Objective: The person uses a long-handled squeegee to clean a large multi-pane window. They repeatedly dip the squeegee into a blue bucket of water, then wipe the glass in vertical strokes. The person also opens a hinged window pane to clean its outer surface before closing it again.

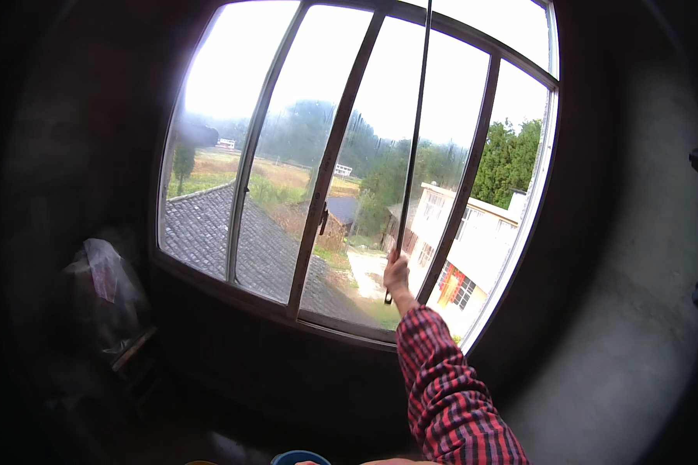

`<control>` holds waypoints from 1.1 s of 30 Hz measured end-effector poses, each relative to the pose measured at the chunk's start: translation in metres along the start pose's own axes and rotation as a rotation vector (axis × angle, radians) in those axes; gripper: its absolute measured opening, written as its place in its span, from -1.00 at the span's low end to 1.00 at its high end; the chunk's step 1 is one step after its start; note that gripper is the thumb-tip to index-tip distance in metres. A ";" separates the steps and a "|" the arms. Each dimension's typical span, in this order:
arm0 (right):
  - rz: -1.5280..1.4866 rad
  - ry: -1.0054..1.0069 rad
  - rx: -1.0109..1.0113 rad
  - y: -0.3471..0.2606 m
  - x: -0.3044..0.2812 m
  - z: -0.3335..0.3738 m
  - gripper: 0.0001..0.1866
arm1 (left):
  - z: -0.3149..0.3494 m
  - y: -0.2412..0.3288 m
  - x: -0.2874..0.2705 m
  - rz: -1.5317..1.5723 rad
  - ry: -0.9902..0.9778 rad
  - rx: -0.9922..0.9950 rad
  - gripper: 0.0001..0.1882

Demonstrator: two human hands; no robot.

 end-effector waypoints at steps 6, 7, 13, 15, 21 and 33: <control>-0.029 -0.097 0.146 0.049 -0.046 0.145 -0.49 | 0.034 0.004 0.004 -0.011 -0.049 0.001 -0.69; -0.009 -0.091 0.135 0.055 -0.057 0.170 -0.51 | 0.035 0.001 0.005 -0.023 -0.054 -0.002 -0.69; -0.038 -0.097 0.164 0.064 -0.128 0.256 -0.61 | 0.009 -0.021 -0.007 0.029 -0.281 -0.407 -0.57; -0.074 -0.055 0.222 0.059 -0.155 0.252 -0.66 | 0.007 -0.008 -0.011 -0.106 -0.237 -0.292 -0.60; -0.185 -0.042 0.164 0.054 -0.254 0.232 -0.65 | 0.038 0.126 0.008 -0.131 -0.073 0.071 -0.66; 0.108 -0.548 0.083 0.163 -0.582 0.346 -0.30 | 0.087 0.376 0.137 0.720 -0.221 0.842 -0.03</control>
Point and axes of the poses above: each hand's wrist, its own z-axis away from the middle knuckle, its own x-axis out of the palm, y = z × x, the point moved 1 cm from there along -z, towards the middle knuckle, and after that the axes turned 15 degrees about y, right-handed, at the moved point
